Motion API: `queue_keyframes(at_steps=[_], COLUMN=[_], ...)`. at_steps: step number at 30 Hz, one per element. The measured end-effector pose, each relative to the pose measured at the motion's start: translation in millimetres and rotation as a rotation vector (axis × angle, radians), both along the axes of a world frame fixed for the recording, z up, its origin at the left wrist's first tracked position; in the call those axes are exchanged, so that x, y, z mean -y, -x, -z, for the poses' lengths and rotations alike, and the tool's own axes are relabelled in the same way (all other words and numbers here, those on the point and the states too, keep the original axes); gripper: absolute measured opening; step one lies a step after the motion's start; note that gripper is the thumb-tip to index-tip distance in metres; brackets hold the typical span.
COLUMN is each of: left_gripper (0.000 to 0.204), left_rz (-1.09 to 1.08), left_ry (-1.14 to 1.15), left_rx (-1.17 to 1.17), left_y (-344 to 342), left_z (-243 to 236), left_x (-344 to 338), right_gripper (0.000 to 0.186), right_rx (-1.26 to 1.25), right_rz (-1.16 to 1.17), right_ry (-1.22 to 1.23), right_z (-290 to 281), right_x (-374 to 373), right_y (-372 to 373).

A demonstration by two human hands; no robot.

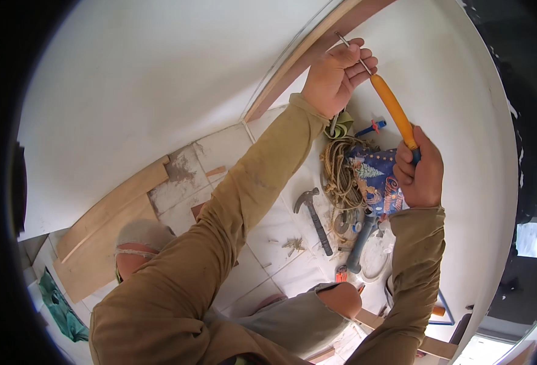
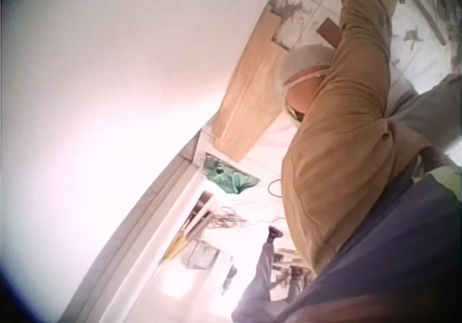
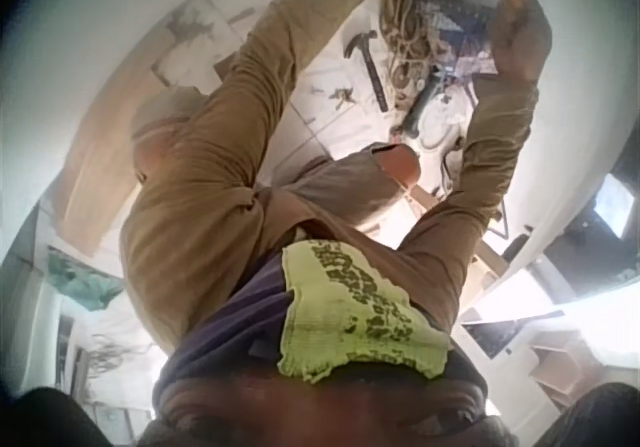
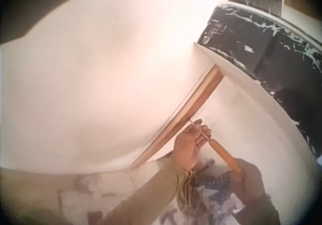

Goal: Installing a piece of wood trim/molding to a wall or frame using a screwdriver and a hammer.

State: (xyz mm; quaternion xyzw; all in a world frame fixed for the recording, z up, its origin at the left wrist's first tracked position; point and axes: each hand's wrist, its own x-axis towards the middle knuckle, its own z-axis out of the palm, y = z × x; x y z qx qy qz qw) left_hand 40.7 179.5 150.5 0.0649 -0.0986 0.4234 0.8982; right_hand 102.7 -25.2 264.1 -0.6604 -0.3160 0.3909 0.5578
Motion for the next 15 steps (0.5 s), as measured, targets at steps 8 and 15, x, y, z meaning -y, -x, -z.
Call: queue_keyframes(at_steps=[8,15], left_gripper=[0.031,0.030], left_rz=[0.011,-0.072], left_ry=[0.027,0.028], left_rx=[-0.024,-0.026], left_y=[-1.0,4.5], left_z=[-11.1,-3.8], left_x=[3.0,-2.0], right_gripper=[0.046,0.046], right_rx=[0.913,1.513], right_rz=[-0.134,-0.120], right_ry=[-0.011,-0.082], right_z=[0.6,12.0], right_x=[-4.0,-13.5], right_y=[-9.7,10.4])
